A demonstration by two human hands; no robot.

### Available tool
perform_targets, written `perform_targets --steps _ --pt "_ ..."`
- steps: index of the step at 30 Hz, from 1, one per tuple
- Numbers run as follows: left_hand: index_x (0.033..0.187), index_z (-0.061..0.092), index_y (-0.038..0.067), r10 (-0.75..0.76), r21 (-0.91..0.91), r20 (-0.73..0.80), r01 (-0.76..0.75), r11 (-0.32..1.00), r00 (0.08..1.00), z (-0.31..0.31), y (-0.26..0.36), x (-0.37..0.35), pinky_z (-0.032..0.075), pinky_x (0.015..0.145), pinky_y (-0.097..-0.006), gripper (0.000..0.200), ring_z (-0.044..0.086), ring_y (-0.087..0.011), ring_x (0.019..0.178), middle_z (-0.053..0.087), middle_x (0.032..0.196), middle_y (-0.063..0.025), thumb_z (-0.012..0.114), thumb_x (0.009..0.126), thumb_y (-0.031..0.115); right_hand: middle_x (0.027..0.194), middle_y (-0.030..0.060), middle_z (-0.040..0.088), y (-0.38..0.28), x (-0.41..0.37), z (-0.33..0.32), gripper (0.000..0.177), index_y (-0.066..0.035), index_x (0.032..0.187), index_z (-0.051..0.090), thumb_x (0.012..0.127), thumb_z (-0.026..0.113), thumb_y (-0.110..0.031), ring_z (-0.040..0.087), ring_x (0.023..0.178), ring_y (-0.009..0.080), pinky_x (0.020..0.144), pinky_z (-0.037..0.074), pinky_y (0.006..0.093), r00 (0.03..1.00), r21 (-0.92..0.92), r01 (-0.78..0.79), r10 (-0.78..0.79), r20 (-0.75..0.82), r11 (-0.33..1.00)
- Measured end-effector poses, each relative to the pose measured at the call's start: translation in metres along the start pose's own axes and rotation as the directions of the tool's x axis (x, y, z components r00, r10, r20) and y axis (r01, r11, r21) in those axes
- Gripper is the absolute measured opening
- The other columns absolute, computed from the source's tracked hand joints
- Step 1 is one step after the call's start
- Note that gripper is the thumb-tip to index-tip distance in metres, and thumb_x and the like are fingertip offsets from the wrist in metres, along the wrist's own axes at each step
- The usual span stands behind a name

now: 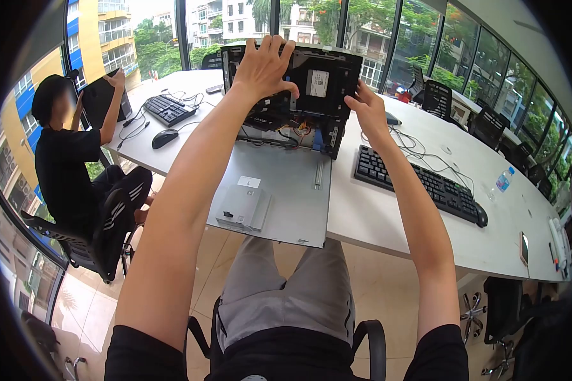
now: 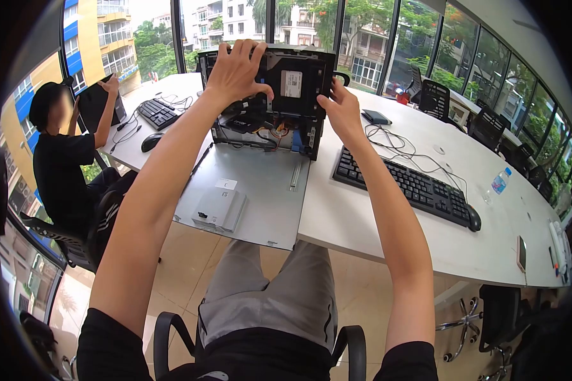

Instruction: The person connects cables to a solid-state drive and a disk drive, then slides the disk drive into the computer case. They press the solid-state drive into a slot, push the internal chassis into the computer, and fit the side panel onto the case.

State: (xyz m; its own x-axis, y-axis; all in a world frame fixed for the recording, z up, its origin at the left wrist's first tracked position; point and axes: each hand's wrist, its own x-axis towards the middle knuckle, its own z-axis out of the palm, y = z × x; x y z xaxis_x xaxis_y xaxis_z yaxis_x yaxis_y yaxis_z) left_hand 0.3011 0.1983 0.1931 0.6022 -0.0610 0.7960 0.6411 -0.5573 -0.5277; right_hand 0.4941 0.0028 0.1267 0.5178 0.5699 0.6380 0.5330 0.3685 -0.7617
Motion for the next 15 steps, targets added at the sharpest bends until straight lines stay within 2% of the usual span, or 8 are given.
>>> perform_targets --steps 4,8,11,15 --pt "0.149 0.05 0.009 0.002 -0.004 0.093 -0.001 1.0 0.996 -0.005 0.001 0.004 0.04 0.104 -0.0496 0.126 0.051 -0.0273 0.129 0.056 0.132 -0.0102 0.071 0.061 0.096 0.152 0.0193 0.061 -0.006 -0.001 -0.005 0.069 0.004 0.16 0.045 0.096 0.068 -0.004 0.055 0.145 0.0307 0.119 0.041 0.0375 0.992 0.034 -0.068 0.064 0.109 0.997" --pt "0.155 0.046 0.011 0.001 -0.025 0.052 0.001 1.0 0.999 0.004 0.001 0.001 0.04 0.105 -0.0583 0.128 0.049 -0.0281 0.132 0.054 0.137 -0.0088 0.071 0.062 0.095 0.156 0.0198 0.058 -0.012 -0.014 -0.008 0.07 0.004 0.16 0.045 0.096 0.069 -0.004 0.052 0.148 0.0317 0.12 0.04 0.0394 0.991 0.013 -0.047 0.046 0.124 0.999" --pt "0.151 0.048 0.011 -0.008 -0.046 -0.037 0.006 0.999 0.999 0.007 0.002 -0.003 0.037 0.106 -0.0528 0.126 0.05 -0.0287 0.129 0.054 0.132 -0.0093 0.071 0.06 0.095 0.158 0.0199 0.057 -0.007 -0.019 -0.009 0.071 0.004 0.162 0.042 0.096 0.07 -0.004 0.051 0.149 0.0315 0.12 0.04 0.0397 0.989 -0.009 -0.083 0.084 0.123 0.996" --pt "0.15 0.05 0.009 -0.006 -0.017 0.005 0.006 1.0 1.0 0.0 0.0 -0.001 0.04 0.103 -0.0504 0.124 0.053 -0.0275 0.127 0.057 0.132 -0.0092 0.072 0.063 0.093 0.159 0.0222 0.055 0.017 -0.014 -0.007 0.073 0.005 0.16 0.044 0.095 0.074 -0.008 0.05 0.15 0.0324 0.122 0.037 0.0389 0.99 0.063 -0.033 0.024 0.135 0.997"
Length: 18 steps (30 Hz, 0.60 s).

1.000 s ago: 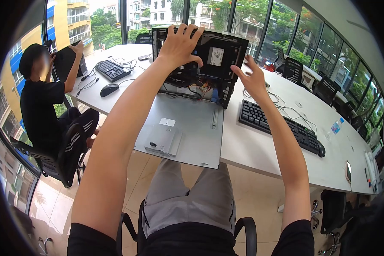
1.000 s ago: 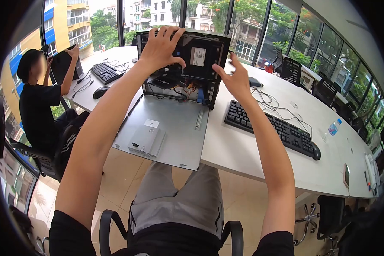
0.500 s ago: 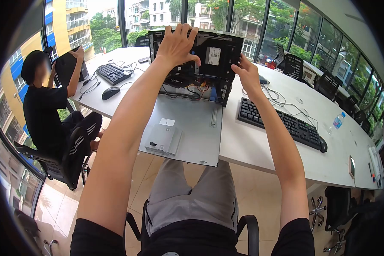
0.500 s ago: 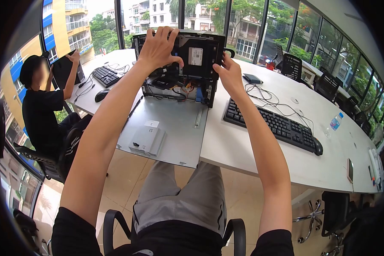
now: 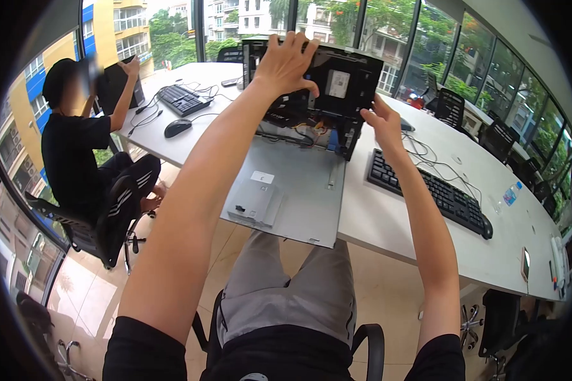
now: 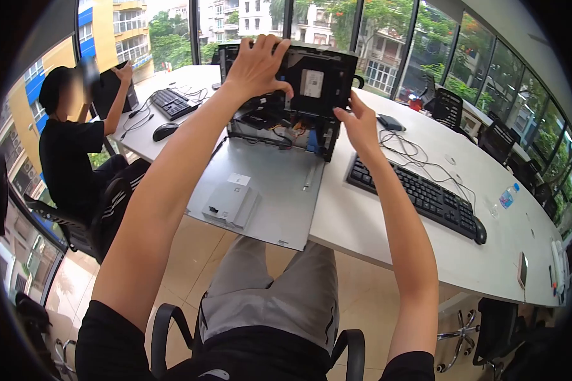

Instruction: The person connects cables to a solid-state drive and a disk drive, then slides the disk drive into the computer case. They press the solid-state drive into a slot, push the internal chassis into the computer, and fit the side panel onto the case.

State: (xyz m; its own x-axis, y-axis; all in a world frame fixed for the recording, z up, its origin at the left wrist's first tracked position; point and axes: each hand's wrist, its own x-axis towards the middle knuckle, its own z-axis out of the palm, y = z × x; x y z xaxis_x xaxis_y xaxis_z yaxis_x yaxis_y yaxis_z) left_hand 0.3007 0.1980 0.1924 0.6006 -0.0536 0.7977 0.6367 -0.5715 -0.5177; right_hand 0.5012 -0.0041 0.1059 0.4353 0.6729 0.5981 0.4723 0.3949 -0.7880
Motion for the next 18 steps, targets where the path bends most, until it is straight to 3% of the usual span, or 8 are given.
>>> perform_targets --steps 4,7,9,12,15,18 --pt "0.144 0.054 0.009 0.012 0.014 0.001 -0.012 1.0 1.0 -0.004 0.0 0.003 0.046 0.1 -0.0541 0.116 0.055 -0.0268 0.126 0.058 0.131 -0.0101 0.075 0.062 0.09 0.159 0.0251 0.054 0.014 0.002 0.008 0.076 0.004 0.161 0.045 0.094 0.077 -0.012 0.049 0.151 0.0312 0.122 0.037 0.0367 0.987 -0.032 -0.021 0.015 -0.163 0.999" --pt "0.146 0.053 0.01 -0.013 -0.014 0.062 0.014 1.0 0.998 -0.011 0.003 0.003 0.046 0.102 -0.058 0.119 0.055 -0.0287 0.128 0.058 0.131 -0.0108 0.076 0.061 0.089 0.16 0.0197 0.055 0.016 -0.003 0.009 0.071 0.002 0.161 0.046 0.097 0.074 -0.01 0.048 0.152 0.0279 0.122 0.037 0.0364 0.996 0.068 0.007 -0.001 -0.086 0.998" --pt "0.149 0.051 0.011 -0.03 -0.04 0.057 0.032 0.999 0.998 -0.008 0.005 0.003 0.044 0.105 -0.0598 0.121 0.054 -0.03 0.132 0.057 0.134 -0.012 0.078 0.06 0.089 0.161 0.0192 0.054 0.01 -0.014 0.016 0.068 0.001 0.161 0.046 0.099 0.072 -0.012 0.05 0.151 0.0287 0.123 0.037 0.0391 0.989 -0.088 -0.039 0.026 -0.146 0.995" --pt "0.158 0.044 0.01 -0.043 -0.081 0.083 0.05 0.995 0.996 -0.007 0.007 -0.005 0.035 0.115 -0.0607 0.122 0.048 -0.0341 0.14 0.051 0.148 -0.0152 0.077 0.069 0.087 0.162 0.0205 0.053 0.011 -0.029 0.015 0.067 0.001 0.162 0.044 0.101 0.07 -0.014 0.053 0.148 0.031 0.122 0.041 0.0414 0.986 -0.169 -0.103 0.079 -0.144 0.98" --pt "0.162 0.039 0.007 -0.041 -0.211 -0.041 0.032 0.977 0.998 0.005 0.008 -0.016 0.03 0.121 -0.0613 0.114 0.043 -0.0383 0.144 0.046 0.157 -0.0182 0.072 0.082 0.082 0.16 0.0198 0.055 0.03 -0.043 0.009 0.066 0.0 0.162 0.044 0.103 0.068 -0.015 0.057 0.143 0.0311 0.115 0.048 0.0412 0.991 -0.165 -0.109 0.094 -0.096 0.98" --pt "0.164 0.036 0.005 -0.014 -0.276 0.003 0.015 0.961 1.0 -0.005 -0.002 -0.024 0.028 0.124 -0.0617 0.103 0.039 -0.041 0.146 0.042 0.162 -0.0206 0.064 0.094 0.075 0.159 0.0197 0.056 0.029 -0.051 0.011 0.065 0.0 0.162 0.045 0.103 0.068 -0.014 0.059 0.14 0.0313 0.112 0.052 0.0427 0.993 -0.273 -0.106 0.086 -0.084 0.956"
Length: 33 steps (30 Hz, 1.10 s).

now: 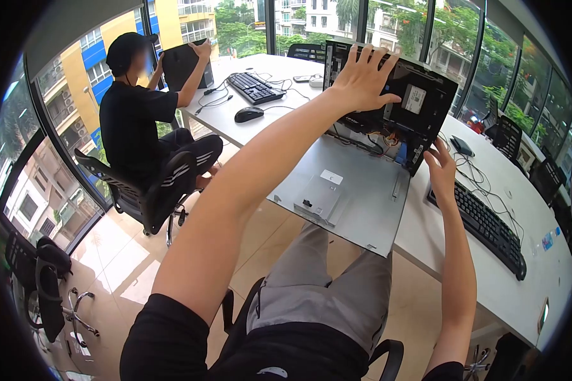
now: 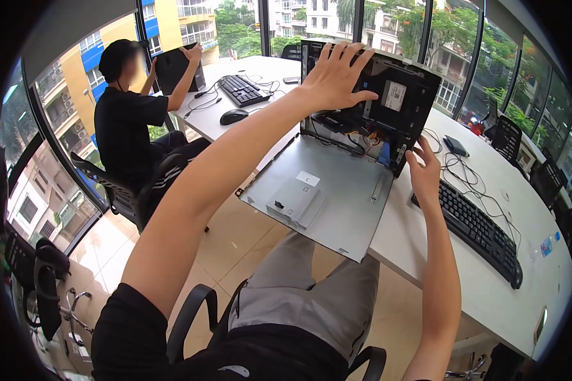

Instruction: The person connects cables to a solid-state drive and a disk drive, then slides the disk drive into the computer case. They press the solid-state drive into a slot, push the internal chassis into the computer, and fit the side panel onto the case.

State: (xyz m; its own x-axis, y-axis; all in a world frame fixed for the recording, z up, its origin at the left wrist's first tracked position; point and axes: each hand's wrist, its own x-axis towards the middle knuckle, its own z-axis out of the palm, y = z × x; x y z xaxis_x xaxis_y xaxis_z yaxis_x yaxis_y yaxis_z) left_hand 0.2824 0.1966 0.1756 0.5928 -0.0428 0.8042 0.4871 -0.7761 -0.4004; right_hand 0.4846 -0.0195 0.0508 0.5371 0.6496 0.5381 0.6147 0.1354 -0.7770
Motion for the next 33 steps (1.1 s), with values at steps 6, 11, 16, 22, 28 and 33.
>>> perform_targets --steps 6,11,16,22,28,33 --pt "0.146 0.054 0.005 -0.014 -0.327 -0.195 -0.052 0.943 0.981 -0.068 0.023 -0.047 0.04 0.117 -0.053 0.07 0.048 -0.0407 0.135 0.051 0.144 -0.0191 0.08 0.094 0.044 0.152 0.0176 0.061 0.024 0.0 0.008 0.065 -0.003 0.16 0.048 0.101 0.071 -0.015 0.063 0.133 0.03 0.103 0.055 0.0427 0.998 -0.079 0.06 -0.06 0.001 0.995" --pt "0.128 0.066 0.008 0.025 -0.585 -0.192 -0.134 0.8 0.981 -0.142 0.074 -0.108 0.046 0.111 -0.0519 0.049 0.056 -0.0388 0.128 0.06 0.134 -0.0163 0.084 0.089 0.032 0.149 0.0164 0.063 0.041 -0.002 0.012 0.067 -0.006 0.16 0.048 0.1 0.074 -0.017 0.065 0.13 0.0279 0.097 0.055 0.0406 0.997 -0.135 0.072 -0.076 -0.022 0.988" --pt "0.105 0.074 0.007 -0.002 -0.788 -0.213 -0.171 0.592 0.977 -0.202 0.132 -0.199 0.058 0.091 -0.0454 0.028 0.071 -0.0294 0.103 0.072 0.111 -0.0095 0.087 0.084 0.02 0.154 0.0186 0.058 0.035 -0.01 0.015 0.066 -0.002 0.162 0.043 0.102 0.07 -0.009 0.064 0.13 0.0286 0.094 0.062 0.0355 0.998 -0.236 0.067 -0.068 0.004 0.969" --pt "0.078 0.073 0.01 -0.134 -0.772 -0.137 -0.02 0.636 0.982 -0.184 0.142 -0.309 0.056 0.063 -0.0324 0.011 0.068 -0.018 0.06 0.071 0.072 -0.0008 0.083 0.081 0.009 0.149 0.0166 0.062 0.037 -0.013 0.02 0.07 -0.005 0.161 0.045 0.097 0.074 -0.014 0.069 0.123 0.0275 0.096 0.057 0.0412 0.994 -0.251 0.099 -0.106 -0.014 0.963" --pt "0.08 0.076 -0.001 -0.56 -0.626 0.503 0.724 0.289 0.659 -0.11 0.136 -0.417 0.052 0.057 -0.0278 0.026 0.067 -0.0184 0.055 0.07 0.064 -0.0069 0.076 0.099 0.018 0.148 0.0181 0.062 0.022 -0.016 0.019 0.068 0.0 0.161 0.043 0.1 0.072 -0.009 0.071 0.119 0.026 0.091 0.064 0.0358 0.994 -0.298 0.111 -0.109 0.026 0.948" --pt "0.099 0.081 -0.008 -0.611 -0.505 0.739 0.834 -0.224 0.283 -0.082 0.129 -0.425 0.054 0.06 -0.0253 0.04 0.068 -0.01 0.064 0.075 0.073 -0.0085 0.069 0.108 0.03 0.138 0.0201 0.066 0.019 -0.016 0.016 0.07 -0.001 0.16 0.044 0.097 0.074 -0.012 0.071 0.116 0.0277 0.091 0.059 0.0391 0.993 -0.302 0.118 -0.114 0.031 0.946"
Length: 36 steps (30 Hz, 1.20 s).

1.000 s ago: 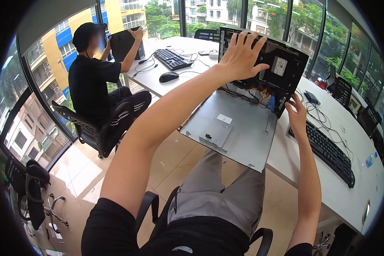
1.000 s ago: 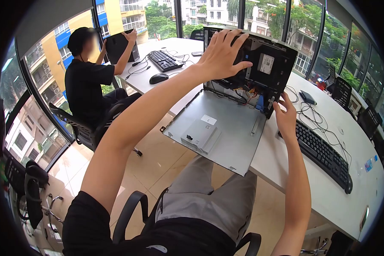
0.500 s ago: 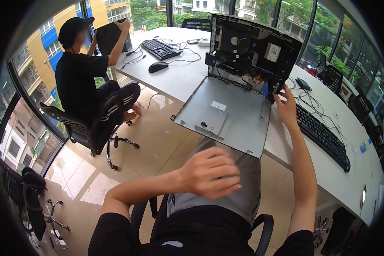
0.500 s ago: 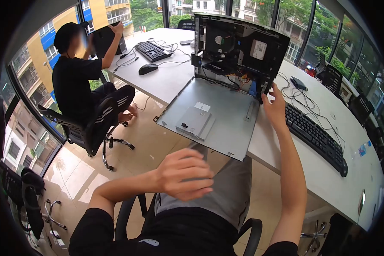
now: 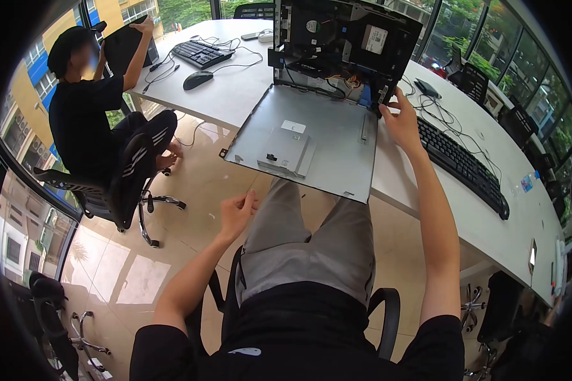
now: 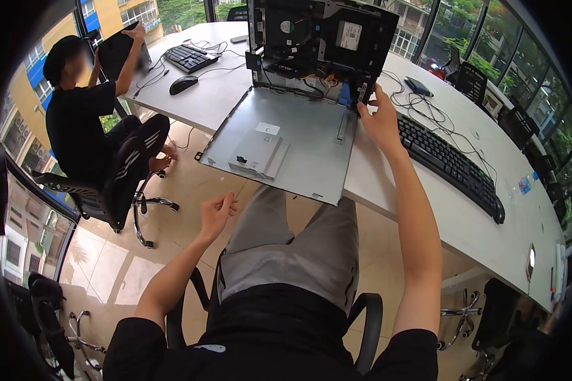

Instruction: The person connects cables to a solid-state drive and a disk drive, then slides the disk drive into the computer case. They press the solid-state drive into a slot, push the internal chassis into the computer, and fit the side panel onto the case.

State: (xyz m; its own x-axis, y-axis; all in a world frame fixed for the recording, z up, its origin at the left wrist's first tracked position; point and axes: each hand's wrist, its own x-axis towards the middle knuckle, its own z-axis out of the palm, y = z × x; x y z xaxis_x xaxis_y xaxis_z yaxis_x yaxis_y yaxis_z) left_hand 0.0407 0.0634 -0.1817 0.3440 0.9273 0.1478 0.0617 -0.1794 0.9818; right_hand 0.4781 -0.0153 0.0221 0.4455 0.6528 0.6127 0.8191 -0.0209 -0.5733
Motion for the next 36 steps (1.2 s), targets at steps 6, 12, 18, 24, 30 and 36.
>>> perform_targets --steps 6,12,18,24,30,36 --pt "0.094 0.078 -0.008 0.005 0.058 0.04 -0.007 0.998 0.999 0.0021 0.0024 -0.0076 0.049 0.06 -0.0238 0.04 0.062 -0.0073 0.064 0.071 0.073 -0.0056 0.067 0.109 0.028 0.144 0.0198 0.064 0.0005 0.0013 -0.0018 0.071 -0.002 0.162 0.043 0.098 0.074 -0.01 0.071 0.118 0.027 0.091 0.063 0.0362 0.999 -0.063 -0.004 0.006 0.033 0.998" --pt "0.097 0.08 -0.008 0.03 0.12 0.056 -0.037 0.992 0.998 0.0008 -0.001 -0.0061 0.054 0.061 -0.0253 0.04 0.068 -0.0098 0.065 0.075 0.073 -0.0087 0.07 0.108 0.03 0.144 0.0203 0.064 -0.0012 0.0007 -0.0035 0.072 -0.002 0.162 0.042 0.098 0.074 -0.01 0.072 0.118 0.0274 0.09 0.063 0.0363 0.999 -0.077 0.021 -0.018 0.036 0.997" --pt "0.096 0.08 -0.008 0.029 0.121 0.046 -0.035 0.992 0.999 -0.0008 -0.0032 -0.0054 0.053 0.06 -0.0258 0.04 0.068 -0.0102 0.065 0.075 0.073 -0.0089 0.069 0.108 0.029 0.145 0.0201 0.063 -0.0033 -0.0004 -0.0037 0.073 -0.002 0.163 0.04 0.099 0.074 -0.011 0.072 0.118 0.0271 0.09 0.062 0.0372 0.999 -0.076 0.017 -0.014 0.035 0.997" --pt "0.096 0.08 -0.007 0.061 0.113 0.03 -0.065 0.992 0.998 -0.002 -0.0027 -0.0046 0.052 0.059 -0.0255 0.039 0.068 -0.0101 0.063 0.075 0.072 -0.0084 0.07 0.107 0.029 0.138 0.0191 0.066 -0.002 -0.0012 -0.0024 0.072 -0.003 0.159 0.044 0.096 0.075 -0.014 0.07 0.11 0.0294 0.1 0.054 0.0424 1.0 -0.023 0.01 -0.009 0.018 1.0" --pt "0.095 0.08 -0.007 0.079 0.121 0.03 -0.082 0.989 0.996 -0.0023 -0.0016 -0.005 0.052 0.058 -0.0256 0.039 0.068 -0.0102 0.062 0.075 0.072 -0.0084 0.07 0.107 0.029 0.144 0.0194 0.064 -0.0033 -0.0002 -0.004 0.073 -0.001 0.163 0.041 0.099 0.074 -0.011 0.072 0.116 0.0265 0.092 0.062 0.0374 0.999 -0.087 0.013 -0.01 0.043 0.996" --pt "0.095 0.08 -0.007 0.079 0.104 0.028 -0.082 0.991 0.996 -0.0026 -0.0038 -0.0047 0.053 0.058 -0.0255 0.038 0.068 -0.0103 0.061 0.075 0.072 -0.0084 0.07 0.107 0.028 0.144 0.0192 0.064 -0.0024 0.0004 -0.0035 0.073 -0.001 0.162 0.041 0.098 0.074 -0.011 0.072 0.115 0.0262 0.091 0.062 0.0372 0.999 -0.092 0.013 -0.009 0.042 0.996"
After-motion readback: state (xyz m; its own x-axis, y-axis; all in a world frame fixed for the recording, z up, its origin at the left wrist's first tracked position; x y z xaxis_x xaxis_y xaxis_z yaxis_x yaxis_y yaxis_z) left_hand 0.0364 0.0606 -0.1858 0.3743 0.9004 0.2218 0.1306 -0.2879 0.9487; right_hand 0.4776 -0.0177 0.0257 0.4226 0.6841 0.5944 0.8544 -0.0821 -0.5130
